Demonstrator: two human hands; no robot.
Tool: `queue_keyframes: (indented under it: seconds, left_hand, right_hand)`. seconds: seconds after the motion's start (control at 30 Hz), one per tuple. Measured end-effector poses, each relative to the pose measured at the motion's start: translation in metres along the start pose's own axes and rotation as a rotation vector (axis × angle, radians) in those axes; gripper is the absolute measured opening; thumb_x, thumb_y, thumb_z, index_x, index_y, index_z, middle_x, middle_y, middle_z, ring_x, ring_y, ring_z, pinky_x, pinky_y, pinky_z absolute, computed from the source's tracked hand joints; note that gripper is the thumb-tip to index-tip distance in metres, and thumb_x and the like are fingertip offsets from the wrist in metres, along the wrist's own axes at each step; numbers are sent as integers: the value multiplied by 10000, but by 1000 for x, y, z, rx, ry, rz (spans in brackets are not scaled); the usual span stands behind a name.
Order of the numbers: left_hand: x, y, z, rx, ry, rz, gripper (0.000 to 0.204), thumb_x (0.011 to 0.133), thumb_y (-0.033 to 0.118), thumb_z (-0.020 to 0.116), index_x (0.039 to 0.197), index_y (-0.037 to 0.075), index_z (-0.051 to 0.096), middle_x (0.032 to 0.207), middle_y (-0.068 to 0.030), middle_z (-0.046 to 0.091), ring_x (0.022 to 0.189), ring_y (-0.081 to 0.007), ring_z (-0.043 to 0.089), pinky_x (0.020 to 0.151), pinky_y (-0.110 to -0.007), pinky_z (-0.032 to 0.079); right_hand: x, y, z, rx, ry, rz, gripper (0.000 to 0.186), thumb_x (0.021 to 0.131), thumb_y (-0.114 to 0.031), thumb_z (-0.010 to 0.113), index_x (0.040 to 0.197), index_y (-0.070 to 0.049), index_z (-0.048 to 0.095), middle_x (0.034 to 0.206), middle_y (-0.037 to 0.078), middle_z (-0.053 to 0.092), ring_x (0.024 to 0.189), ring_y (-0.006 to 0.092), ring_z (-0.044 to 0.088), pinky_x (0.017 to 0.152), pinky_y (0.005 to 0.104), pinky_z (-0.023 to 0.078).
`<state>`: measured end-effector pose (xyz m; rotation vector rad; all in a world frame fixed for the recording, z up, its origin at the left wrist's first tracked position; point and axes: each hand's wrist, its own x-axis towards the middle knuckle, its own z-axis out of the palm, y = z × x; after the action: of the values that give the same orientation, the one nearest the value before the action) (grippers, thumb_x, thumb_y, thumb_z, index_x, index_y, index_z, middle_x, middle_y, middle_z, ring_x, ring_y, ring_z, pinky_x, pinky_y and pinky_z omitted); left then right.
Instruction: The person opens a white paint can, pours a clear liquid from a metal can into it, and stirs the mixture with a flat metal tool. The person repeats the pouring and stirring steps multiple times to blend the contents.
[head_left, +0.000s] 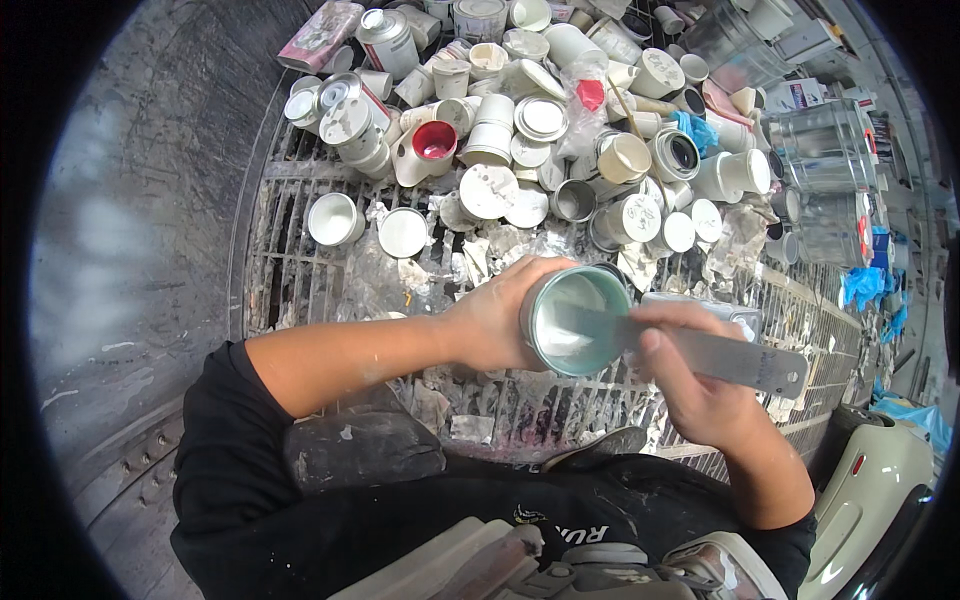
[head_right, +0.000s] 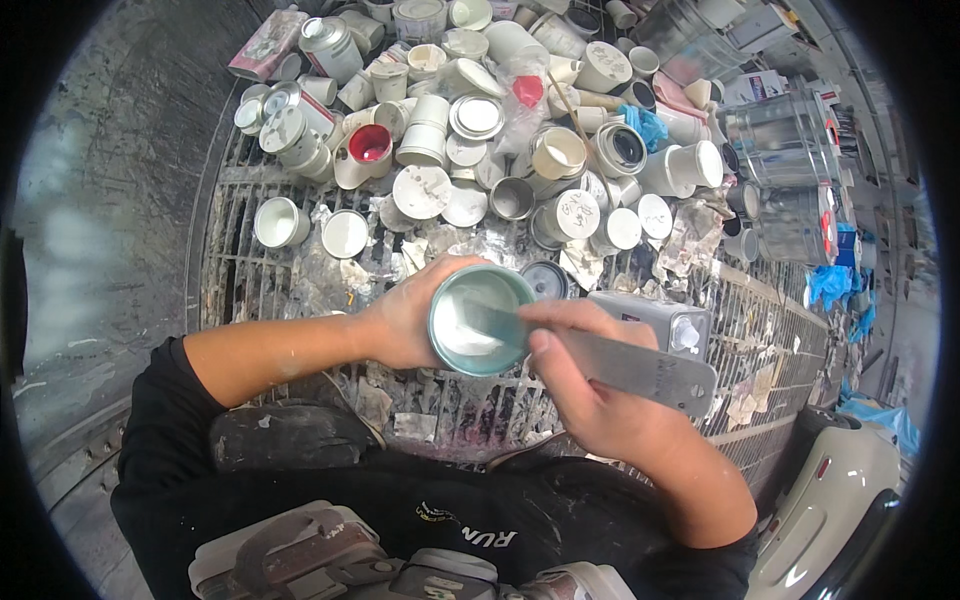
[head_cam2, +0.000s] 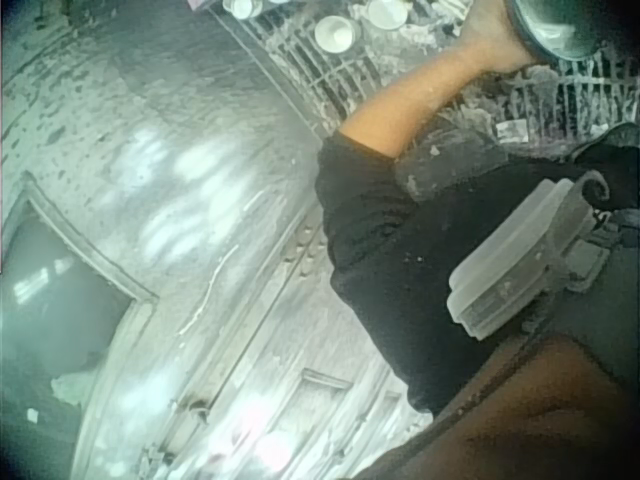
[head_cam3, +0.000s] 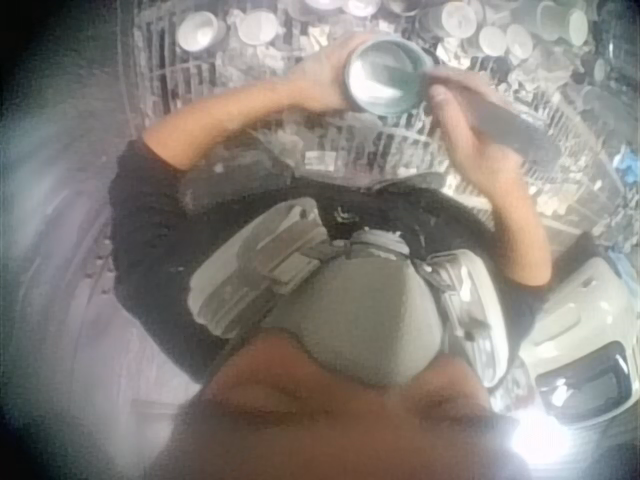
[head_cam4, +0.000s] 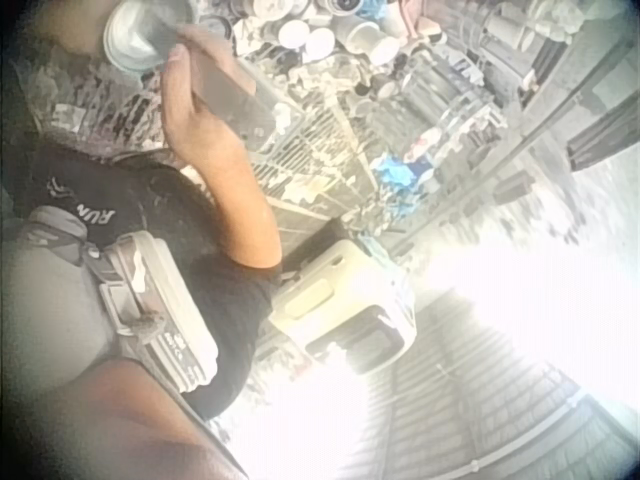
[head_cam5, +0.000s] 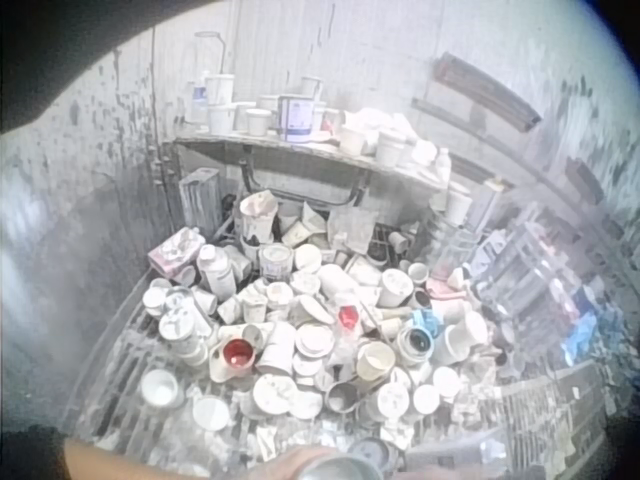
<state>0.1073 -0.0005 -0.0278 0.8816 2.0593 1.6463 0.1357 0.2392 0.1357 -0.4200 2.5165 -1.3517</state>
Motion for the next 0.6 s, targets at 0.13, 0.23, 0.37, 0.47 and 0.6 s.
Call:
queue_keyframes:
  seconds: [0.13, 0.23, 0.37, 0.47, 0.6]
  left_hand:
    - [1, -1, -1, 26, 11, 24, 1142, 660, 260, 999, 1582, 94, 346, 1491, -167, 486, 1404, -341, 506, 1221, -436, 421]
    - [0, -2, 0, 5, 28, -5, 1138, 660, 255, 998, 1580, 96, 346, 1487, -166, 489, 1402, -343, 516, 1215, -440, 430]
    - [-1, -3, 1, 22, 42, -21, 1151, 657, 263, 1001, 1586, 108, 339, 1478, -168, 495, 1401, -351, 524, 1207, -447, 440]
    - [-1, -6, 2, 34, 45, -42, 1163, 657, 273, 1003, 1594, 117, 330, 1471, -169, 503, 1400, -356, 526, 1200, -453, 445]
    - [0, -12, 0, 28, 53, -85, 1174, 659, 283, 1003, 1601, 124, 321, 1479, -176, 507, 1395, -365, 526, 1201, -463, 438]
  right_hand:
    - [2, 4, -1, -226, -54, -116, 182, 1050, -67, 629, 1204, 19, 672, 778, 68, 720, 682, 139, 683, 619, 309, 526]
    - [-1, 4, -2, -70, -120, -1, 192, 1055, -86, 627, 1213, 14, 674, 791, 70, 721, 693, 133, 683, 637, 301, 532]
    - [-2, 3, -2, -79, -32, 220, 244, 1065, -126, 625, 1249, 26, 673, 824, 76, 736, 705, 115, 680, 664, 275, 539]
    - [2, 3, -1, -108, -87, 118, 247, 1061, -140, 644, 1246, 15, 697, 748, 74, 716, 655, 129, 672, 625, 288, 524]
    - [0, -4, -14, 124, 2, 306, 289, 1061, -164, 664, 1287, 10, 714, 786, 73, 748, 684, 113, 686, 642, 267, 546]
